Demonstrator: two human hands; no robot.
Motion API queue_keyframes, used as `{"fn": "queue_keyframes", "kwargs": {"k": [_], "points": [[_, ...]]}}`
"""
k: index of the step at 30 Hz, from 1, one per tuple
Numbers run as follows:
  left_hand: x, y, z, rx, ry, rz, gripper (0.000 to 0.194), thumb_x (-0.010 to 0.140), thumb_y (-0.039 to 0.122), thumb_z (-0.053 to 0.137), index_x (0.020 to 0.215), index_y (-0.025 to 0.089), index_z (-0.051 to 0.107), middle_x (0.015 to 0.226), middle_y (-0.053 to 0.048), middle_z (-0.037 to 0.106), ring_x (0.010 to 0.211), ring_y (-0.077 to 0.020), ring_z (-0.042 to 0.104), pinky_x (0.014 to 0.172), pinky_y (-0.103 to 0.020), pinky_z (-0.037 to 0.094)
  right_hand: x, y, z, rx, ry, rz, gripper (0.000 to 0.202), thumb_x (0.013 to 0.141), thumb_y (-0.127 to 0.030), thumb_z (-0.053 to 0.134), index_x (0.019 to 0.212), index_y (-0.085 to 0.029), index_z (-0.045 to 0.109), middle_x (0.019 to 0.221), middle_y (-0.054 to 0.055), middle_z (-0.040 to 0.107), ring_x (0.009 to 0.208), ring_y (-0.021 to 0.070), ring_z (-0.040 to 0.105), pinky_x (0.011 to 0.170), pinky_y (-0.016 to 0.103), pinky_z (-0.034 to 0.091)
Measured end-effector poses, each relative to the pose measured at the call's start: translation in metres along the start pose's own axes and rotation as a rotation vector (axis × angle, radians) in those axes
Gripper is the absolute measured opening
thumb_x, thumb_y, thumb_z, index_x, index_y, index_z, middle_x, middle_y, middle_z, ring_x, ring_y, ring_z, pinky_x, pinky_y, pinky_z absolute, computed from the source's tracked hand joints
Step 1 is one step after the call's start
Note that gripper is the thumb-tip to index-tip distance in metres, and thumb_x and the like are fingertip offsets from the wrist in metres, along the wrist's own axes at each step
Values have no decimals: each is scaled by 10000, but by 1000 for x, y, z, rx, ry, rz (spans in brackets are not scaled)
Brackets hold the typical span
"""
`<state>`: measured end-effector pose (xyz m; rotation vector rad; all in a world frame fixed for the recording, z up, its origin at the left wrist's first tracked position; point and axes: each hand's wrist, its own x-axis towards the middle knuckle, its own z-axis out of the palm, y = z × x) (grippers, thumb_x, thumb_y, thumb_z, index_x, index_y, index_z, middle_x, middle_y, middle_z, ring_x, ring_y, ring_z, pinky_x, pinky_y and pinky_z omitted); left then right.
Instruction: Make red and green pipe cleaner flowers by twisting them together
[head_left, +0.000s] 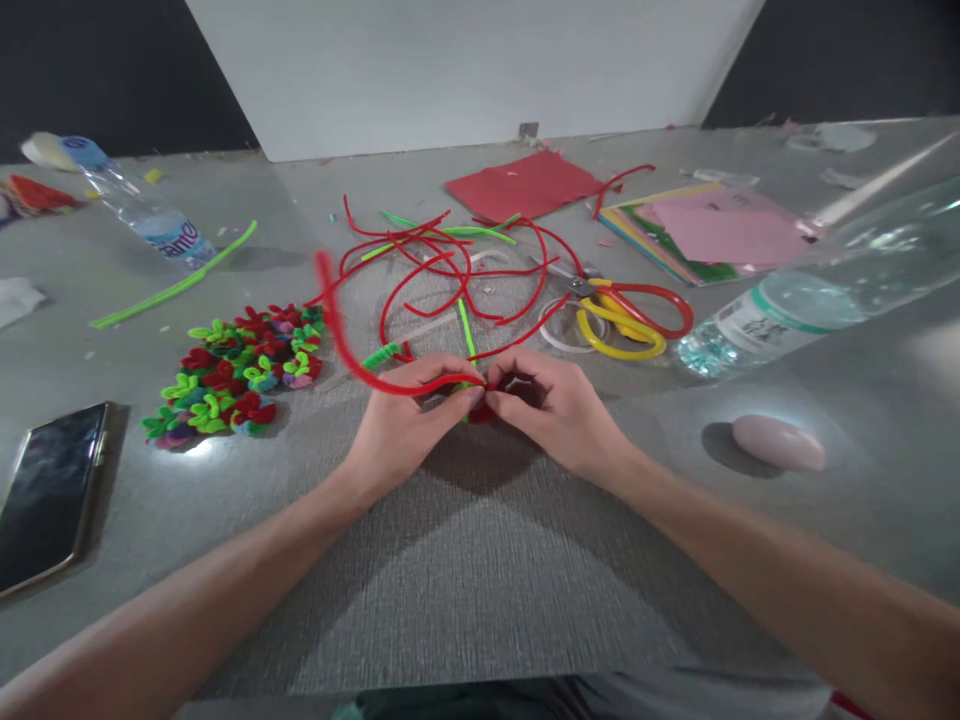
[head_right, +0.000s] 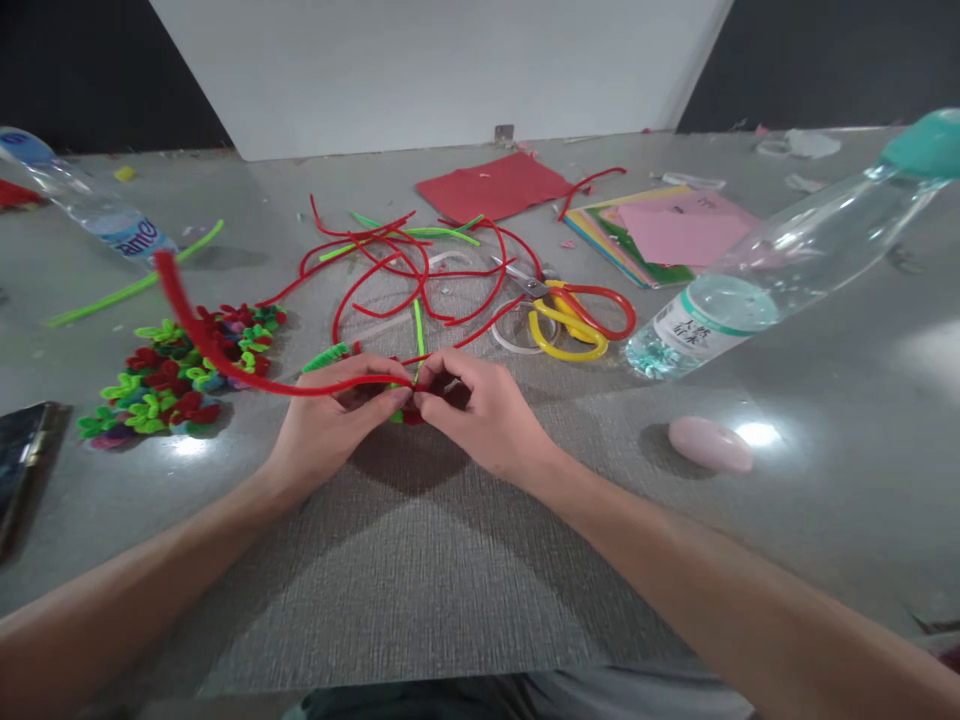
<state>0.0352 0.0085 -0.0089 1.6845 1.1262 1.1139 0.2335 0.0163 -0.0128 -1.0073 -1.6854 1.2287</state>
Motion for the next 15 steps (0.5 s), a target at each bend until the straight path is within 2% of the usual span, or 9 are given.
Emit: {"fn": "queue_keyframes", "kwargs": {"k": [4, 8, 12, 15], "points": [[-2, -3, 0, -15, 15, 32, 69, 924, 172, 706, 942, 203, 765, 929, -8, 785, 859, -148, 720, 810, -260, 582, -1, -1, 0, 25, -3, -22, 48, 951, -239, 681, 930, -200, 699, 880, 9, 745, 797, 148, 692, 736, 279, 543], [-4, -4, -1, 13, 11, 61, 80, 929, 164, 707, 959, 207, 768, 941, -11, 788, 870, -153, 725, 822, -266, 579, -1, -5, -1, -44, 9, -62, 46, 945, -209, 673, 900, -200, 682, 838, -4, 715, 761, 136, 655, 696, 265, 520], [-5, -5, -2, 54, -13, 112, 67, 971, 225, 709, 992, 216, 773, 958, -18, 788, 867, -158, 724, 860, -292, 586, -1, -4, -2, -49, -18, -62, 56, 934, -166, 648, 893, -201, 664, 830, -12, 672, 750, 126, 612, 672, 255, 492], [-5, -4, -1, 39, 3, 102, 62, 968, 210, 703, 977, 213, 764, 957, -18, 787, 880, -160, 729, 857, -290, 591, -2, -1, -2, -2, -35, -74, 42, 963, -210, 664, 922, -210, 657, 863, -5, 675, 774, 132, 632, 690, 261, 518]]}}
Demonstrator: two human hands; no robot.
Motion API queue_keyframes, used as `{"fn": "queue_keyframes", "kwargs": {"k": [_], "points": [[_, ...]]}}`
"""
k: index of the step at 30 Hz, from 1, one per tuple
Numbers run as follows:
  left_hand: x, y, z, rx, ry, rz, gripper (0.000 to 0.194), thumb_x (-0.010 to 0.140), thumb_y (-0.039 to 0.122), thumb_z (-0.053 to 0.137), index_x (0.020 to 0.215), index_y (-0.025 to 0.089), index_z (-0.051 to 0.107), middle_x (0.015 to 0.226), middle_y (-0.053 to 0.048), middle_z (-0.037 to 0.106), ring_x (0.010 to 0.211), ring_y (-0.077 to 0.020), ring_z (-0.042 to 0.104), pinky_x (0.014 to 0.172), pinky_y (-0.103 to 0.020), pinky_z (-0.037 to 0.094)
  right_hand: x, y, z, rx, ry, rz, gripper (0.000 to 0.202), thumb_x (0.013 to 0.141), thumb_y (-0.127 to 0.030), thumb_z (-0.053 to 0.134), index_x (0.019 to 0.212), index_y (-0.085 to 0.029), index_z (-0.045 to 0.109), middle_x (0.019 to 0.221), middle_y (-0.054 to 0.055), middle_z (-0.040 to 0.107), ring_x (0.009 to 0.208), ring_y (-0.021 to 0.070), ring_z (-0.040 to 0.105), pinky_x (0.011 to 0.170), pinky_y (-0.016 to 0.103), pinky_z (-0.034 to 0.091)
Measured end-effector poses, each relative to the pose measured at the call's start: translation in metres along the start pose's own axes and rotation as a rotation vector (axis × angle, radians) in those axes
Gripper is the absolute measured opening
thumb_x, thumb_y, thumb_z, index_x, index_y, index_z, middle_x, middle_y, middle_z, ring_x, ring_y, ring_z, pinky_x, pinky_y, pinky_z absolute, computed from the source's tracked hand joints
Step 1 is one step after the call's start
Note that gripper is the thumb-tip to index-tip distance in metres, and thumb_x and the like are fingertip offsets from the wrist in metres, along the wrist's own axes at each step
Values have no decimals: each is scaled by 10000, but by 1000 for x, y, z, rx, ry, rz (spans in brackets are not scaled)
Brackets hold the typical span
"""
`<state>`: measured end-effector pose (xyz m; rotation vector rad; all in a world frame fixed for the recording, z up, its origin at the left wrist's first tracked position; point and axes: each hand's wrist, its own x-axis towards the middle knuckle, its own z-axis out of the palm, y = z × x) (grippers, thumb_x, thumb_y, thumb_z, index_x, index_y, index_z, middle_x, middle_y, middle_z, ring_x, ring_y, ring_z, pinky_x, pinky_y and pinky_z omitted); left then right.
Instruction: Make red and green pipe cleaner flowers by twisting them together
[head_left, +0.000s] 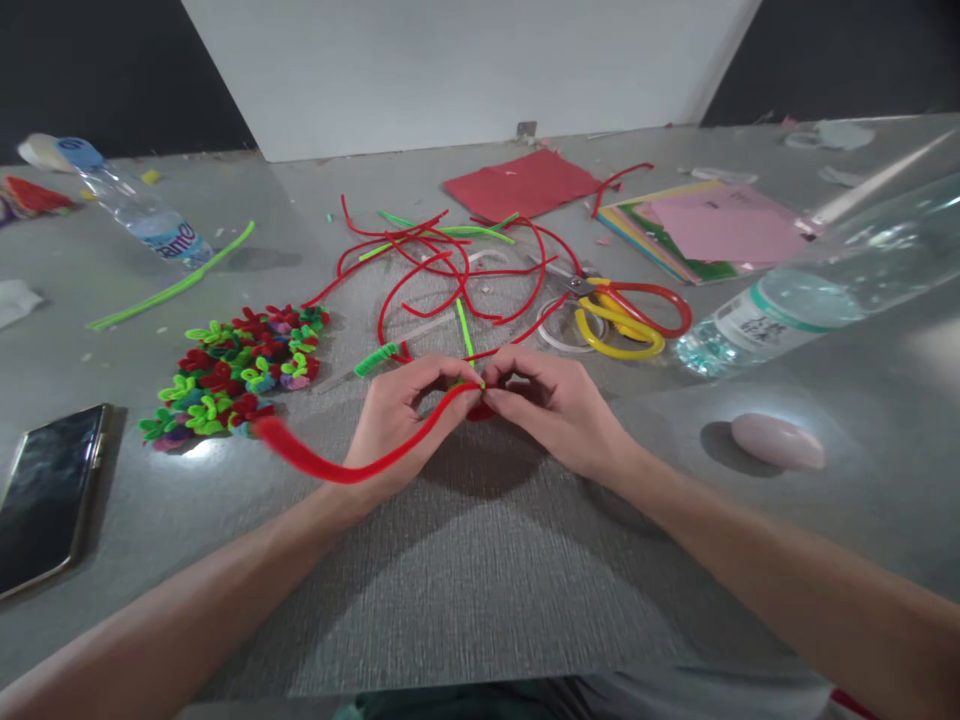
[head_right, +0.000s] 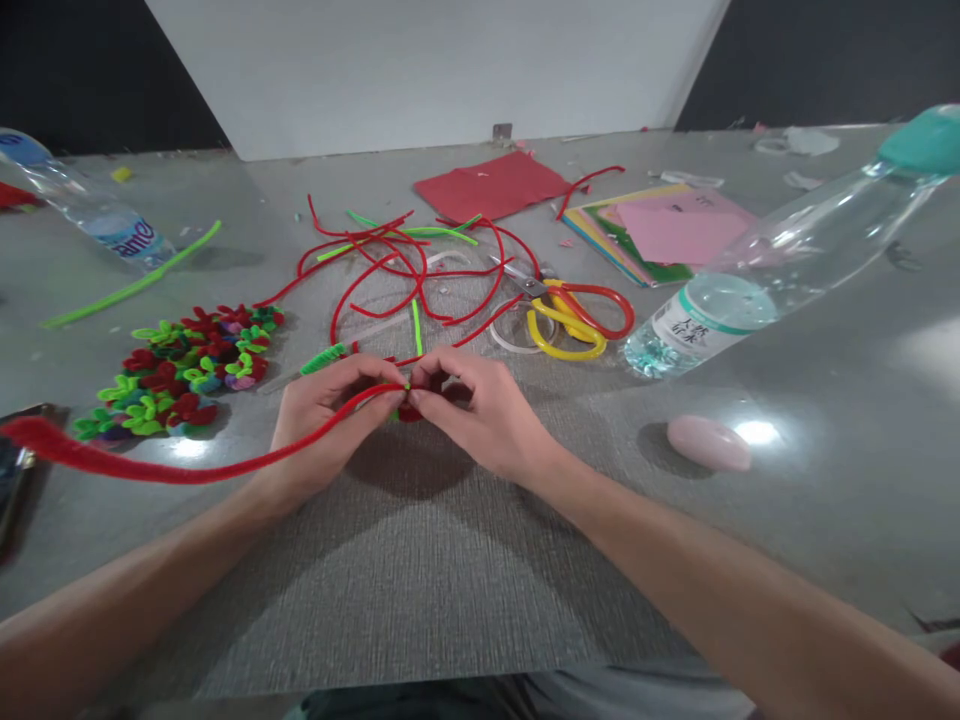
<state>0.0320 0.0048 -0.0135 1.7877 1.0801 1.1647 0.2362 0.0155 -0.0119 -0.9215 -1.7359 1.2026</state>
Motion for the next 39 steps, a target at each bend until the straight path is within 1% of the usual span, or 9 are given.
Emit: {"fn": "queue_keyframes", "kwargs": {"k": [2, 5, 14, 18, 23, 26, 29, 33, 39], "points": [[1, 1, 1, -30, 33, -35, 56, 957, 207, 706, 979, 206, 757, 961, -24, 789, 894, -170, 737, 845, -293, 603, -1, 2, 1, -7, 31, -44, 45, 969, -242, 697, 973, -223, 656, 922, 6, 697, 833, 149, 666, 740, 279, 555], [1, 2, 2, -85, 57, -62, 70, 951, 227, 707, 994, 193, 751, 961, -33, 791, 877, -172, 743, 811, -292, 617, -3, 1, 2, -85, 71, -120, 93, 957, -208, 715, 1020, -240, 653, 991, 14, 713, 889, 165, 695, 800, 307, 584], [3, 5, 3, -55, 51, -49, 68, 887, 163, 725, 927, 198, 767, 917, -11, 799, 847, -148, 739, 799, -259, 610, -5, -4, 2, -232, 115, -189, 76, 1000, -207, 644, 933, -242, 649, 871, -4, 696, 769, 147, 653, 743, 311, 548], [3, 6, 2, -39, 41, -87, 58, 892, 183, 724, 929, 197, 767, 876, -16, 787, 795, -151, 728, 748, -263, 612, -4, -5, 3, -208, 117, -159, 100, 983, -193, 657, 894, -234, 676, 844, -2, 718, 760, 150, 661, 721, 306, 535], [2, 1, 2, -109, 13, -80, 100, 905, 212, 739, 1002, 197, 754, 944, -32, 782, 858, -165, 731, 797, -282, 618, -1, 0, 4, -81, 144, -59, 83, 963, -231, 723, 880, -224, 720, 836, 9, 751, 762, 158, 689, 702, 297, 558], [4, -3, 3, -152, -14, -131, 135, 872, 201, 768, 1005, 184, 765, 937, -35, 778, 847, -158, 717, 786, -271, 602, 0, 3, 4, 4, 154, -5, 98, 949, -273, 751, 872, -216, 729, 816, 7, 750, 738, 153, 692, 688, 289, 570], [6, -6, 3, -160, -24, -172, 117, 860, 218, 784, 970, 179, 772, 872, -24, 769, 792, -144, 695, 739, -255, 581, 1, 4, 3, 30, 153, -4, 81, 943, -259, 738, 881, -205, 742, 832, 14, 756, 759, 154, 697, 696, 284, 572], [7, -8, 3, -194, -2, -172, 122, 864, 228, 781, 978, 190, 762, 891, -19, 770, 808, -145, 702, 745, -256, 588, 1, 4, 2, -6, 146, -21, 27, 923, -209, 733, 898, -211, 743, 877, 14, 761, 806, 158, 695, 734, 289, 568], [7, -6, 2, -196, -29, -170, 95, 883, 254, 756, 938, 176, 756, 864, -22, 746, 777, -138, 678, 724, -247, 565, 3, 4, 0, -15, 125, -17, 96, 941, -249, 749, 859, -203, 727, 816, -1, 718, 749, 131, 644, 693, 260, 521]]}}
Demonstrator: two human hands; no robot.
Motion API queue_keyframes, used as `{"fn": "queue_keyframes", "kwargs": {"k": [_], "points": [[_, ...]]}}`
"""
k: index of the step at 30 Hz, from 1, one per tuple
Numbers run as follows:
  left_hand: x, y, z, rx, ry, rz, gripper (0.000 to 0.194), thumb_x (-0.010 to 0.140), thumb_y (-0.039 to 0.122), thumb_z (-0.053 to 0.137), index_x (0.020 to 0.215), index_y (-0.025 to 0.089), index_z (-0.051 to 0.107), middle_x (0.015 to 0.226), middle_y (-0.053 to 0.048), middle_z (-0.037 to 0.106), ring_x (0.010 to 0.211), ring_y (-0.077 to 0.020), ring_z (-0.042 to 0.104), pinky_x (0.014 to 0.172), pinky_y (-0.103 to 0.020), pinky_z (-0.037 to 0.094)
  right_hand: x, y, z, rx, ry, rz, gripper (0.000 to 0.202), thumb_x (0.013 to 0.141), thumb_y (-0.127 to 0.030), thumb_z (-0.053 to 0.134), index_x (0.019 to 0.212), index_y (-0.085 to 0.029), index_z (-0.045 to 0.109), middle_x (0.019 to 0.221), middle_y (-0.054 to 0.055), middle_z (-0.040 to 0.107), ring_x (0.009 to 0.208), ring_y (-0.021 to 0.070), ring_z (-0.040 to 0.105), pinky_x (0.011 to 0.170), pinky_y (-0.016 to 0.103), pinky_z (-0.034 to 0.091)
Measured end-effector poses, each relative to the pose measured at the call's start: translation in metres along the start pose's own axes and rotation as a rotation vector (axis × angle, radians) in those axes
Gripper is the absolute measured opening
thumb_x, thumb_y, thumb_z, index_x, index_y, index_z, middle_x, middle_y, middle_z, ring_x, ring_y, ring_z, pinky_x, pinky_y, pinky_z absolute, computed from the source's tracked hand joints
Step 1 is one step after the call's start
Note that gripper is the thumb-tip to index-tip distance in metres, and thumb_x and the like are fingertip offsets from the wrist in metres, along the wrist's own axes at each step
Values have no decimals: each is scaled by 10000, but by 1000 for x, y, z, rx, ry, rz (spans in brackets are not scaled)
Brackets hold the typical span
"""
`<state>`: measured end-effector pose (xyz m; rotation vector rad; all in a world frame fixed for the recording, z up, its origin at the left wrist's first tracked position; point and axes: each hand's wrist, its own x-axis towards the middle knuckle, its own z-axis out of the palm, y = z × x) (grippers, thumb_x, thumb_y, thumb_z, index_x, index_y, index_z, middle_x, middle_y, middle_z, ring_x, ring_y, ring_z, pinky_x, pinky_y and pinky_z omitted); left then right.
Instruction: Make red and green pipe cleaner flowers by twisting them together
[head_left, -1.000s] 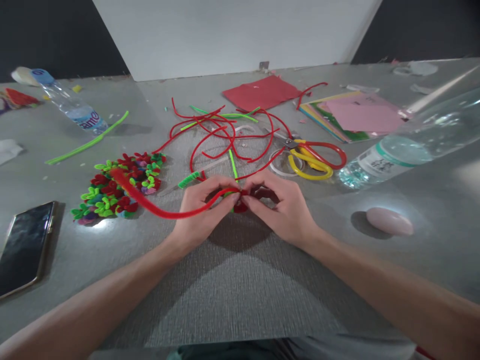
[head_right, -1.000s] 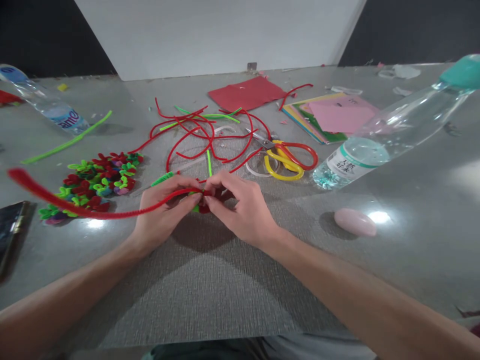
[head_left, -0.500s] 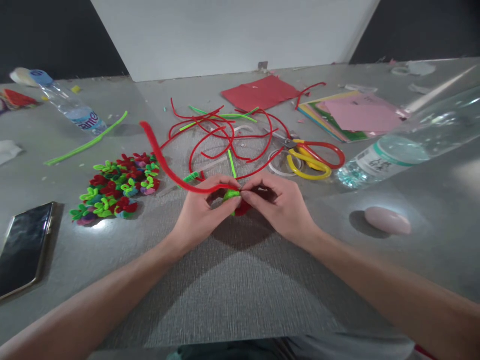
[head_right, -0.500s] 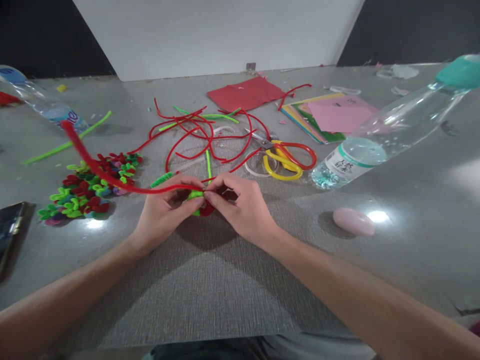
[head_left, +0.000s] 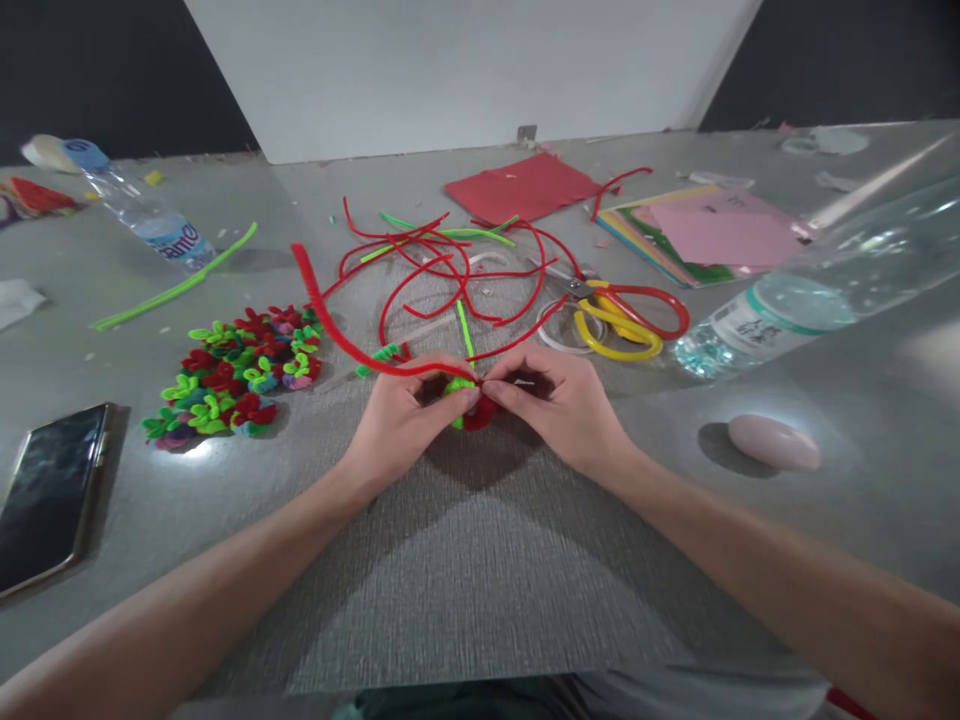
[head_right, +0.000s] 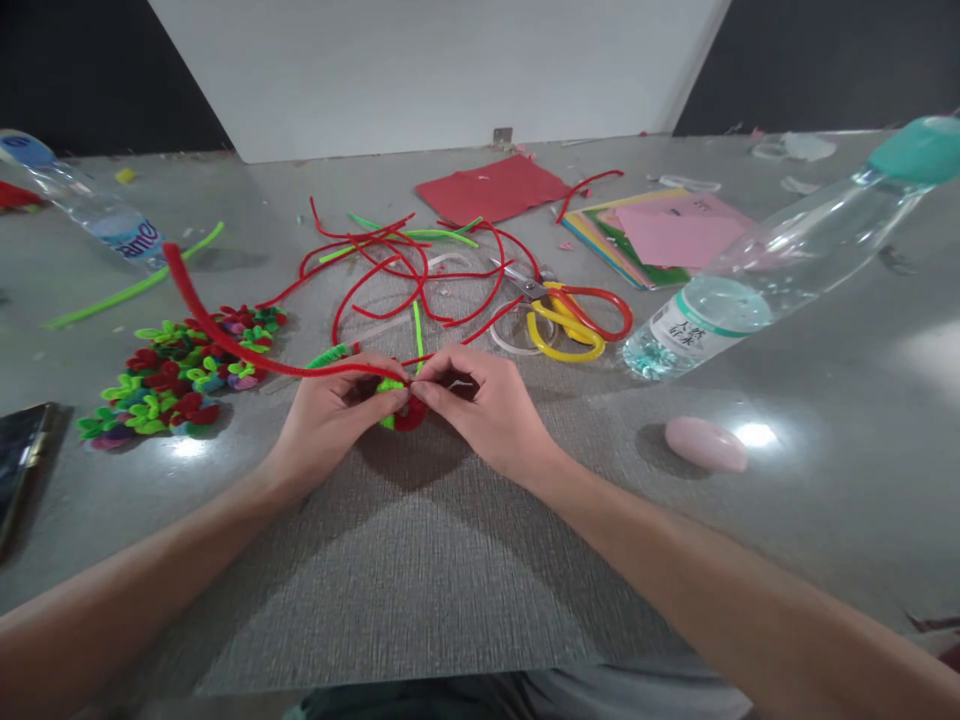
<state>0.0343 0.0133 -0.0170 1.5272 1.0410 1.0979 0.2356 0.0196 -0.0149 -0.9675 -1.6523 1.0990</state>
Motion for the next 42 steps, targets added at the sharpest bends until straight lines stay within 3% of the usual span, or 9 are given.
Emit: {"fn": "queue_keyframes", "kwargs": {"k": [5, 11, 16, 22, 26, 31, 35, 39, 42], "points": [[1, 6, -1, 3, -58, -94, 129, 905, 238, 672, 982, 147, 721, 781, 0, 686, 656, -111, 615, 608, -219, 496, 1, 0, -1, 51, 44, 29, 161, 962, -275, 710, 834, -197, 654, 761, -30, 611, 660, 99, 562, 586, 231, 440], [-2, 7, 0, 204, -283, 10, 124, 881, 175, 626, 794, 144, 708, 701, 11, 657, 651, -111, 560, 612, -230, 433, 0, -7, -2, 17, -67, -83, 253, 878, -309, 839, 1089, -214, 738, 686, -80, 448, 596, 92, 398, 550, 244, 332], [-5, 8, 5, 372, -366, 32, 126, 862, 163, 636, 747, 155, 686, 678, 27, 621, 653, -115, 544, 640, -252, 394, 0, -8, -2, -7, -181, -68, 237, 982, -389, 740, 842, -201, 704, 698, -37, 585, 621, 103, 483, 578, 254, 371], [-1, 12, 3, 172, -289, -7, 147, 932, 269, 688, 837, 157, 696, 808, -4, 660, 767, -135, 586, 723, -262, 445, 4, 4, -7, 274, -105, 14, 461, 1102, -513, 541, 779, -202, 651, 626, -35, 535, 570, 98, 491, 559, 249, 382], [-1, 13, 2, -46, -230, -140, 195, 979, 317, 685, 889, 144, 676, 771, -16, 695, 663, -115, 595, 628, -241, 460, 5, 8, -6, 480, -62, 113, 454, 1075, -549, 588, 773, -214, 635, 704, -20, 560, 623, 106, 523, 616, 248, 462], [-3, 4, 4, -306, -101, -160, 168, 989, 303, 721, 1005, 173, 615, 816, -15, 741, 632, -112, 666, 587, -217, 510, 7, 3, -5, 596, 11, 209, 502, 959, -588, 742, 682, -214, 554, 682, -41, 447, 595, 106, 439, 563, 239, 468], [-3, 3, 3, -300, -75, -159, 177, 1027, 318, 675, 977, 200, 553, 715, 23, 708, 555, -82, 609, 534, -182, 479, 5, 1, -5, 482, 10, 171, 450, 968, -516, 756, 718, -222, 526, 654, -64, 410, 566, 94, 402, 548, 234, 432], [-3, 7, 3, -171, -259, -173, 185, 956, 269, 746, 966, 193, 577, 629, 56, 648, 501, -74, 540, 479, -172, 440, 3, -2, -3, 279, -79, 152, 315, 922, -449, 815, 981, -247, 582, 692, -74, 535, 593, 104, 474, 553, 243, 393], [-3, 9, 3, -104, -336, -202, 151, 934, 263, 748, 911, 170, 632, 628, 45, 632, 518, -78, 535, 487, -182, 433, 3, -3, -2, 156, -133, 97, 302, 892, -425, 834, 916, -210, 623, 770, -31, 602, 695, 123, 548, 628, 261, 436]]}}
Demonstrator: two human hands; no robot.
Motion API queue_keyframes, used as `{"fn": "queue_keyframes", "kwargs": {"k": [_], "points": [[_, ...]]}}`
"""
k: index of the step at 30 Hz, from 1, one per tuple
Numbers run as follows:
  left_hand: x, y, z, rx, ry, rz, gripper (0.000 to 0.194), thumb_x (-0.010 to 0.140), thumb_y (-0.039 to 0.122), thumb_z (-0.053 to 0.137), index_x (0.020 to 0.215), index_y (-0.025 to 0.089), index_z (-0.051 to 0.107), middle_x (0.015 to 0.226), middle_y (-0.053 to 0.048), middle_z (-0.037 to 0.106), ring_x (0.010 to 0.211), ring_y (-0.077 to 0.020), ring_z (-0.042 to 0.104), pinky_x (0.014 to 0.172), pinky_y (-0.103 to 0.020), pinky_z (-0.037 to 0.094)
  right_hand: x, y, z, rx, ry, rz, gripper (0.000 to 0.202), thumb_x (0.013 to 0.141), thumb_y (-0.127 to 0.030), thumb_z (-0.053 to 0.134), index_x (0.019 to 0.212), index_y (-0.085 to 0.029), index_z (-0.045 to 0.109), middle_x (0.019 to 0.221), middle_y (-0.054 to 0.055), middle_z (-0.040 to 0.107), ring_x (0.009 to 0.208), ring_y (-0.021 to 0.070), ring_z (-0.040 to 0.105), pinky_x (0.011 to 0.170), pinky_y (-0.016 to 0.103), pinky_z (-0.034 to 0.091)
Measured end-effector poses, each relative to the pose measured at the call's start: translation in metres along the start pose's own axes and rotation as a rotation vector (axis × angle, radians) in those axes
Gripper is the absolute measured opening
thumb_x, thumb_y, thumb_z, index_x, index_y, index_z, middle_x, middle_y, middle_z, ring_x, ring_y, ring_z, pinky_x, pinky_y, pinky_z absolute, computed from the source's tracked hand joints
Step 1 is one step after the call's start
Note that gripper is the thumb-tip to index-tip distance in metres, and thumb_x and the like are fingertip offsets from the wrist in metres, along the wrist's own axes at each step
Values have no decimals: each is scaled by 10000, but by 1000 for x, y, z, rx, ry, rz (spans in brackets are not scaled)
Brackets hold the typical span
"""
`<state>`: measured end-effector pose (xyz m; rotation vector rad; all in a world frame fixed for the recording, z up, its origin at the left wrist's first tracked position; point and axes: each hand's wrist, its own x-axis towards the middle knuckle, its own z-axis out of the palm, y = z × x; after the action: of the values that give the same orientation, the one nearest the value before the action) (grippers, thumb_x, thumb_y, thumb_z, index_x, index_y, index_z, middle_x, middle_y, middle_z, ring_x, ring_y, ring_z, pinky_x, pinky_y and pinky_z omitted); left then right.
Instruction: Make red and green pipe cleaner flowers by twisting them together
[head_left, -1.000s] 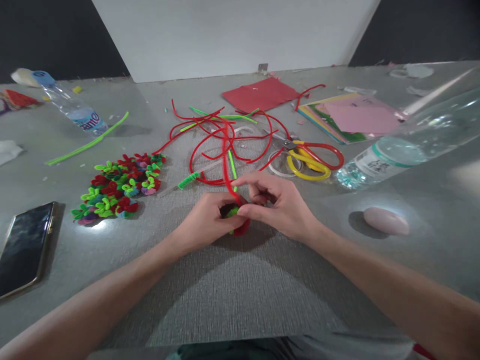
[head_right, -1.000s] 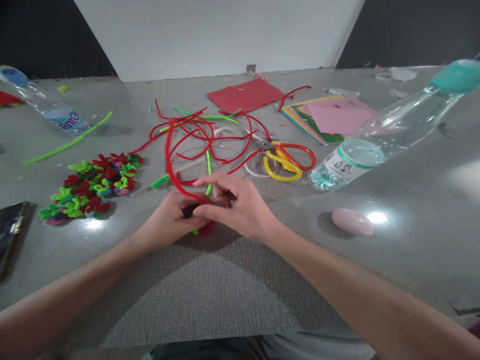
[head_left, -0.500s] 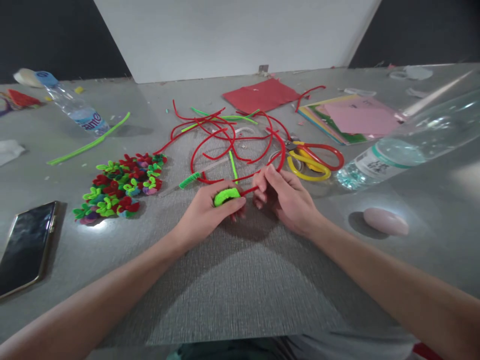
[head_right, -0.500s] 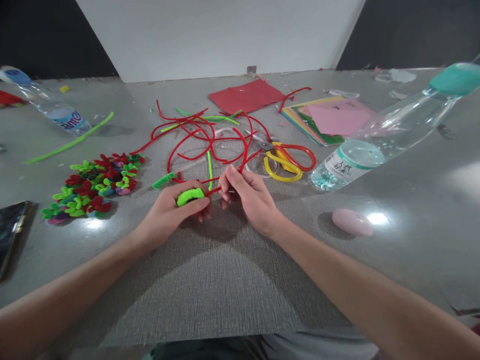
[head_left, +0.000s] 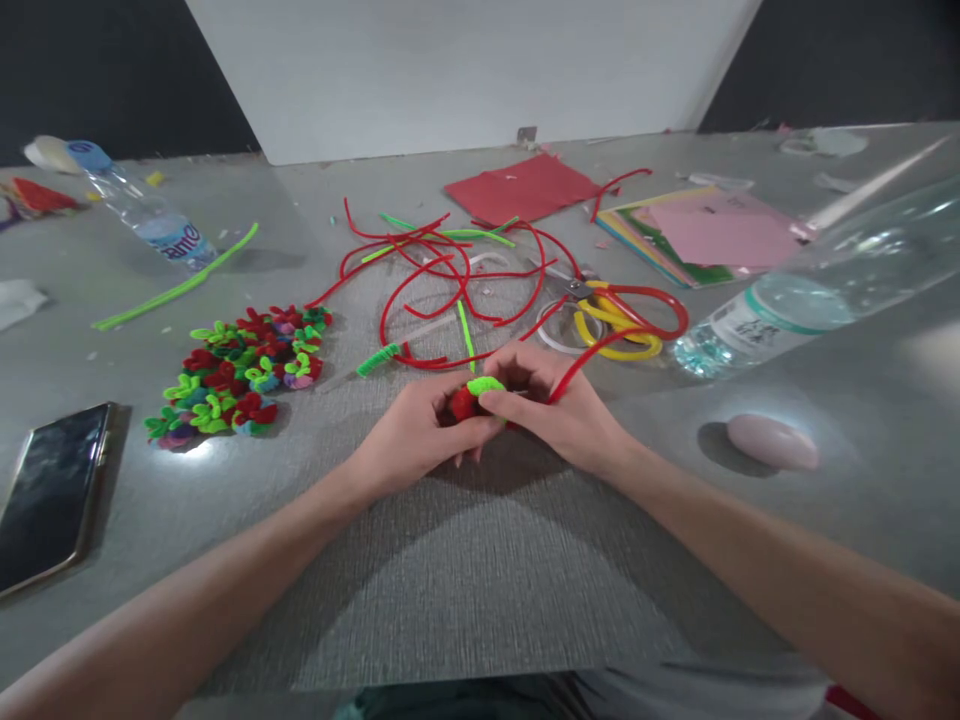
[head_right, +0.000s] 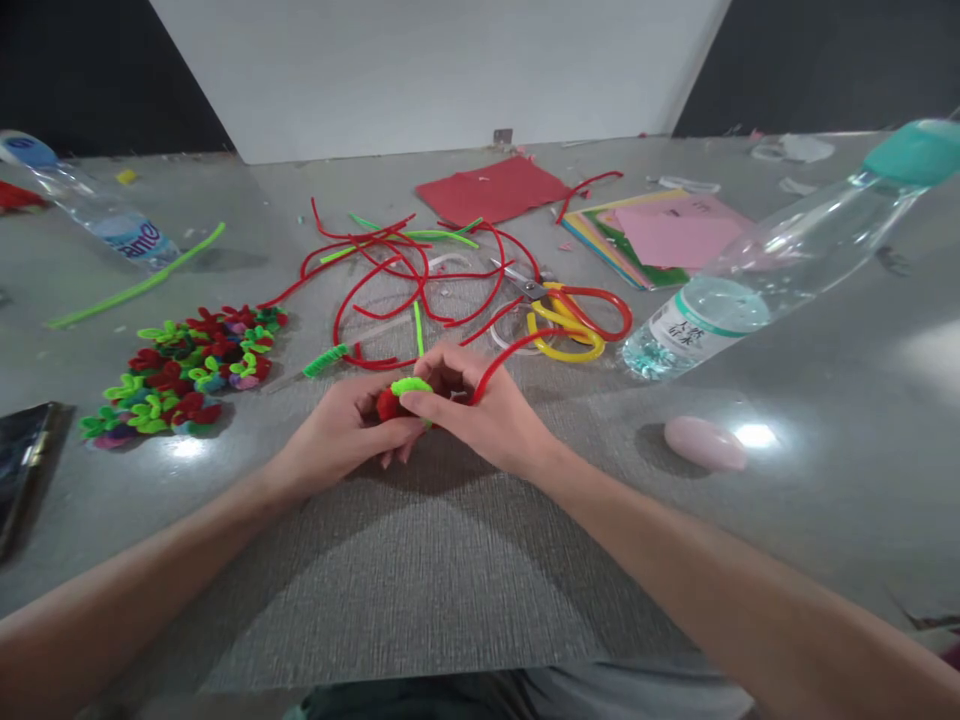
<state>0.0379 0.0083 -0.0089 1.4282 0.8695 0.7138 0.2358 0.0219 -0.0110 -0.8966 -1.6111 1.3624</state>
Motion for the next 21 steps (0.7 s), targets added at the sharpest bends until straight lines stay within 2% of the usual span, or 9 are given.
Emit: {"fn": "queue_keyframes", "kwargs": {"k": [5, 10, 14, 17, 21], "points": [[2, -2, -5, -92, 60, 94, 245, 925, 368, 785, 878, 152, 682, 730, 26, 614, 602, -74, 501, 564, -198, 418, -2, 0, -1, -62, 30, -49, 255, 992, -381, 689, 836, -191, 624, 788, -8, 619, 720, 125, 541, 649, 267, 422], [2, -2, -9, -17, -13, 96, 343, 966, 464, 732, 856, 141, 704, 705, 21, 545, 624, -96, 427, 573, -237, 331, -4, -2, 2, 14, -16, -35, 222, 997, -377, 685, 896, -197, 603, 826, -13, 611, 727, 117, 548, 646, 255, 432], [2, -1, -8, 55, -9, 63, 376, 918, 472, 777, 761, 149, 666, 694, 20, 500, 655, -117, 402, 593, -261, 287, -2, -2, 3, 39, -50, -15, 287, 986, -449, 719, 902, -198, 607, 815, -15, 603, 714, 116, 544, 638, 253, 446], [2, -1, -5, 18, 42, 84, 376, 886, 463, 811, 739, 162, 641, 704, 19, 508, 662, -122, 405, 607, -265, 298, 0, -2, 2, 60, -12, -5, 330, 995, -483, 710, 862, -196, 613, 781, -20, 583, 674, 107, 505, 598, 248, 416], [3, -1, -4, -71, 88, 127, 344, 876, 411, 831, 747, 173, 619, 701, 29, 524, 638, -111, 404, 600, -257, 316, 0, -1, 2, 109, 46, -21, 316, 987, -448, 737, 845, -195, 611, 762, -31, 561, 659, 99, 482, 580, 242, 389]]}}
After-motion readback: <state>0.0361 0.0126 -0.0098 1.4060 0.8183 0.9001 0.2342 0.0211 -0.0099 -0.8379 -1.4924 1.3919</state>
